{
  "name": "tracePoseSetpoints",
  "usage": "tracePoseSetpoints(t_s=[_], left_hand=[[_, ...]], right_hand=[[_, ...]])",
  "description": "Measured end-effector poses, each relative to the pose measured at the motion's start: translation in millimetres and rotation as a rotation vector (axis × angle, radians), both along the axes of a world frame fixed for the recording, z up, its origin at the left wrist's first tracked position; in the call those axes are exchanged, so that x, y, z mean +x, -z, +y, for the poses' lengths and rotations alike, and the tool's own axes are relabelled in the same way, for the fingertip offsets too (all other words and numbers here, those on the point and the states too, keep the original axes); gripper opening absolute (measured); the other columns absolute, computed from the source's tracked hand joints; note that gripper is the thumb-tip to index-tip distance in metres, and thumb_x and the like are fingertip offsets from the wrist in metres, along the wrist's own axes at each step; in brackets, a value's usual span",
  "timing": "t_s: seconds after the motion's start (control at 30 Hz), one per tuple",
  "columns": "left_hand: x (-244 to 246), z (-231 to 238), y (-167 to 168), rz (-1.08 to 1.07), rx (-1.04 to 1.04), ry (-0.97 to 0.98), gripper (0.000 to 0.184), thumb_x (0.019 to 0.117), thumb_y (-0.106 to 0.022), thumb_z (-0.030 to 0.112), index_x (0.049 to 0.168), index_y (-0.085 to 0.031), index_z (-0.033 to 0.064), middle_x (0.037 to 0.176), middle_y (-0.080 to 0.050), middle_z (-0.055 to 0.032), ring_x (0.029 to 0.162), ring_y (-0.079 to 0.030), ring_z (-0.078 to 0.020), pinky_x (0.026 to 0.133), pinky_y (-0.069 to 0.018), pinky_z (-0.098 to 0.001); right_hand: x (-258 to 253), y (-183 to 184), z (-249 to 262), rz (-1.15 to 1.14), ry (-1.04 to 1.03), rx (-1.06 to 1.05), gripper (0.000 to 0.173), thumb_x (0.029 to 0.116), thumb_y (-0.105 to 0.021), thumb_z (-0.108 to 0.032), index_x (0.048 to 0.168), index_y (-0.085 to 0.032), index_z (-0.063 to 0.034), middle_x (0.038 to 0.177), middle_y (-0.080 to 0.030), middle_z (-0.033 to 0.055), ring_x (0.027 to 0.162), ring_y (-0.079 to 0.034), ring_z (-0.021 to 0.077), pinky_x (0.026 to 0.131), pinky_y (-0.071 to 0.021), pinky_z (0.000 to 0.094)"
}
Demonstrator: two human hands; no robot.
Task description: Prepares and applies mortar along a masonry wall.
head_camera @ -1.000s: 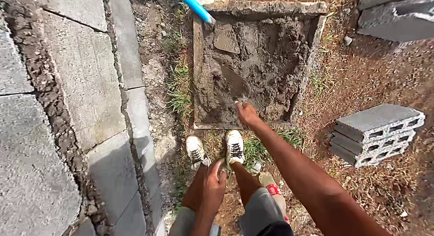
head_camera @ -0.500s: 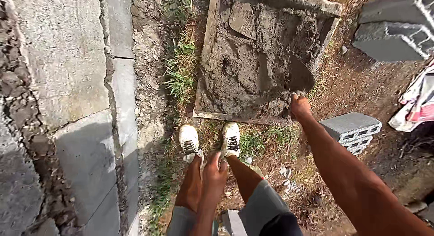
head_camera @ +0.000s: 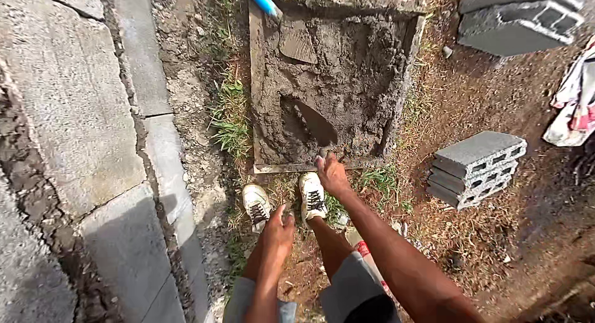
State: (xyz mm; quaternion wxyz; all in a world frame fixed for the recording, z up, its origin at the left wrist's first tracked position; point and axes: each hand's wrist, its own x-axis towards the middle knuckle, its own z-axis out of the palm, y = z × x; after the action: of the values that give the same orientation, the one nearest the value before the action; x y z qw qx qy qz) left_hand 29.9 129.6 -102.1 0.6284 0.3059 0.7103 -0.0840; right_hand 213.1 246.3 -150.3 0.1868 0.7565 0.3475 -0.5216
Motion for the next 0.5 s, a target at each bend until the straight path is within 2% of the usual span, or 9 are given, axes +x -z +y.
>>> tracePoseSetpoints(t_s=[0.07,0.13,0.17,0.23,0.3,0.37,0.43,0.5], left_hand=[[3,1,3,0.001,0.004,-0.005,0.043,0.1065,-0.052,0.024,0.147,-0.055,0.0086,0.137,-0.063,-0.0173,0.123,-0.064,-0.0283,0.107,-0.0493,-0.0508],[3,1,6,0.001,0.008,-0.023,0.044,0.1063,-0.052,0.023,0.147,-0.054,0.0078,0.139,-0.062,-0.0173,0.124,-0.063,-0.0278,0.107,-0.0494,-0.0497],[1,0,9,0.004,0.012,-0.037,0.043,0.1062,-0.052,0.022,0.146,-0.055,0.0086,0.140,-0.062,-0.0162,0.124,-0.063,-0.0266,0.107,-0.0496,-0.0484],[-5,-6,11,0.018,0.017,-0.061,0.041,0.1057,-0.052,0.020,0.145,-0.056,0.0094,0.140,-0.062,-0.0153,0.125,-0.062,-0.0253,0.107,-0.0491,-0.0468],[-8,-12,10,0.028,0.009,-0.052,0.042,0.1057,-0.053,0.020,0.146,-0.056,0.0082,0.141,-0.061,-0.0161,0.129,-0.061,-0.0264,0.111,-0.0466,-0.0477],[-12,-14,8,0.049,0.010,-0.044,0.043,0.1059,-0.053,0.024,0.147,-0.055,0.0081,0.140,-0.062,-0.0176,0.129,-0.061,-0.0288,0.111,-0.0458,-0.0506],[-17,-17,8,0.058,0.020,-0.058,0.044,0.1059,-0.053,0.026,0.146,-0.056,0.0097,0.139,-0.063,-0.0168,0.128,-0.061,-0.0293,0.110,-0.0460,-0.0520],[-21,-23,9,0.060,0.059,-0.065,0.044,0.1052,-0.052,0.029,0.145,-0.058,0.0109,0.136,-0.065,-0.0152,0.125,-0.063,-0.0285,0.108,-0.0479,-0.0523]], right_hand=[[13,22,3,0.095,0.023,-0.044,0.057,0.1118,-0.032,-0.048,0.132,-0.055,0.0003,0.104,-0.068,0.0243,0.091,-0.071,0.0364,0.085,-0.0564,0.0542],[41,70,18,0.141,0.094,-0.039,0.064,0.1107,-0.034,-0.052,0.132,-0.058,0.0032,0.107,-0.067,0.0284,0.092,-0.070,0.0409,0.085,-0.0552,0.0597],[55,94,29,0.143,0.138,-0.022,0.065,0.1105,-0.033,-0.053,0.133,-0.057,0.0028,0.105,-0.067,0.0272,0.087,-0.069,0.0393,0.082,-0.0563,0.0584],[70,119,50,0.124,0.283,0.036,0.064,0.1104,-0.029,-0.055,0.135,-0.055,-0.0028,0.094,-0.065,0.0171,0.069,-0.064,0.0281,0.067,-0.0569,0.0477],[74,116,64,0.094,0.452,0.085,0.063,0.1100,-0.028,-0.057,0.135,-0.055,-0.0061,0.090,-0.062,0.0117,0.062,-0.059,0.0220,0.059,-0.0543,0.0422],[76,103,74,0.031,0.478,0.134,0.063,0.1099,-0.029,-0.056,0.134,-0.056,-0.0047,0.090,-0.063,0.0132,0.063,-0.060,0.0239,0.061,-0.0551,0.0444],[82,96,82,-0.043,0.390,0.191,0.064,0.1101,-0.028,-0.055,0.130,-0.057,-0.0022,0.089,-0.063,0.0150,0.066,-0.063,0.0261,0.064,-0.0562,0.0467],[95,92,96,-0.155,0.233,0.259,0.064,0.1101,-0.029,-0.053,0.130,-0.058,0.0006,0.098,-0.066,0.0222,0.077,-0.068,0.0338,0.071,-0.0571,0.0543]])
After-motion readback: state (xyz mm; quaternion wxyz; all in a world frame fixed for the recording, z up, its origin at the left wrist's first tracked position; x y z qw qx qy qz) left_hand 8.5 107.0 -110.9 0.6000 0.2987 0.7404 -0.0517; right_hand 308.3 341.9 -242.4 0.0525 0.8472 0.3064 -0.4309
